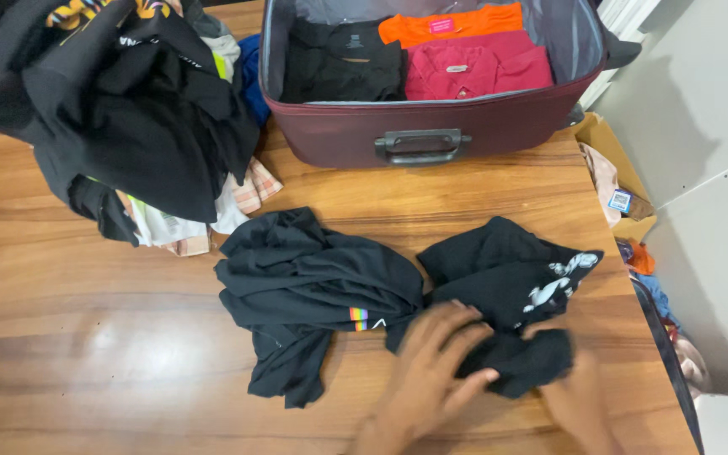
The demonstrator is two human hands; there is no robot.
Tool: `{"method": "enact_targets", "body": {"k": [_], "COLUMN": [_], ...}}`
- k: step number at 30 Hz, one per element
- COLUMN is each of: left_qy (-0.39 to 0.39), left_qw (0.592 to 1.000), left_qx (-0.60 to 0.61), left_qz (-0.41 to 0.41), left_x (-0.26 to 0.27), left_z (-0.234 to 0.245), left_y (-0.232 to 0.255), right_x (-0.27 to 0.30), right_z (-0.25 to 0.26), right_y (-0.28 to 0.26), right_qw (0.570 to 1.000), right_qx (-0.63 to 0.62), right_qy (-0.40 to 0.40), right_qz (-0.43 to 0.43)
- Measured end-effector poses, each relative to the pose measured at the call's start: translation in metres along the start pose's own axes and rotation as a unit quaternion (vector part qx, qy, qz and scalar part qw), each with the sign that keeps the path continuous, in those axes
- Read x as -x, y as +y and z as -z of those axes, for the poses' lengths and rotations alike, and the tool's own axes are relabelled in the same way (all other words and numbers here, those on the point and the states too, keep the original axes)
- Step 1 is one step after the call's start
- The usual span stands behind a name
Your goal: The person unzips a suitcase, takes out garments, and folds a black pair of pants and several black t-shirts on a wooden table before placing them into the suitcase.
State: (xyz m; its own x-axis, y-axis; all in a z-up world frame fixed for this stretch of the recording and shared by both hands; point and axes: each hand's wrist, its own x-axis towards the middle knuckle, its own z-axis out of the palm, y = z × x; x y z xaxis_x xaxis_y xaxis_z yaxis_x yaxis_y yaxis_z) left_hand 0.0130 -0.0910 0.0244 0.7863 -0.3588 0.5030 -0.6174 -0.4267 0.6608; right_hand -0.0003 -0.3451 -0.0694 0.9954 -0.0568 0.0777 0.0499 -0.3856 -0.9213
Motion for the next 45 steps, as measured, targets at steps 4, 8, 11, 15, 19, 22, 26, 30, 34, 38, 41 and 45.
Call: {"method": "enact_targets", "body": {"k": [4, 8, 11, 15, 19, 22, 26, 30, 34, 38, 41, 45], "left_qy": [0.022, 0.019, 0.039, 0.073, 0.107, -0.063, -0.090, 0.090, 0.235, 0.320, 0.285, 0.250], "left_qw": [0.982, 0.957, 0.930, 0.890, 0.938, 0.971, 0.918, 0.897, 0.901, 0.911, 0.931, 0.948], "left_qx": [-0.182, -0.262, -0.329, -0.397, -0.276, 0.086, 0.215, 0.300, 0.216, 0.129, 0.021, -0.085], "left_qz": [0.053, 0.124, 0.160, 0.210, 0.179, 0.216, 0.322, 0.312, 0.293, 0.226, 0.228, 0.177], "left_x": [-0.004, 0.010, 0.020, 0.021, 0.013, 0.018, 0.024, 0.031, 0.024, 0.002, -0.024, -0.060], "left_z": [0.038, 0.060, 0.075, 0.092, 0.075, 0.048, 0.008, 0.017, 0.073, 0.130, 0.147, 0.163], "left_y": [-0.027, -0.066, -0.092, -0.100, -0.066, -0.019, 0.003, -0.013, -0.017, -0.006, 0.001, 0.006], "right_x": [0.002, 0.000, 0.000, 0.007, 0.004, 0.001, -0.012, -0.020, -0.021, -0.029, -0.049, -0.082], "right_z": [0.039, 0.077, 0.080, 0.056, 0.028, 0.012, 0.011, 0.026, 0.052, 0.069, 0.078, 0.095], "right_y": [0.025, 0.027, 0.020, 0.013, -0.001, -0.015, -0.038, -0.072, -0.111, -0.143, -0.152, -0.141], "right_qw": [0.973, 0.878, 0.858, 0.891, 0.940, 0.967, 0.988, 0.981, 0.951, 0.929, 0.894, 0.942], "right_qx": [-0.202, -0.458, -0.488, -0.418, -0.310, -0.227, -0.113, 0.010, 0.101, 0.178, 0.319, 0.189], "right_qy": [0.099, 0.135, 0.154, 0.156, 0.121, 0.104, 0.109, 0.168, 0.236, 0.276, 0.252, 0.224], "right_qz": [-0.053, -0.038, -0.055, -0.082, -0.076, -0.056, 0.004, 0.092, 0.170, 0.172, 0.191, 0.162]}}
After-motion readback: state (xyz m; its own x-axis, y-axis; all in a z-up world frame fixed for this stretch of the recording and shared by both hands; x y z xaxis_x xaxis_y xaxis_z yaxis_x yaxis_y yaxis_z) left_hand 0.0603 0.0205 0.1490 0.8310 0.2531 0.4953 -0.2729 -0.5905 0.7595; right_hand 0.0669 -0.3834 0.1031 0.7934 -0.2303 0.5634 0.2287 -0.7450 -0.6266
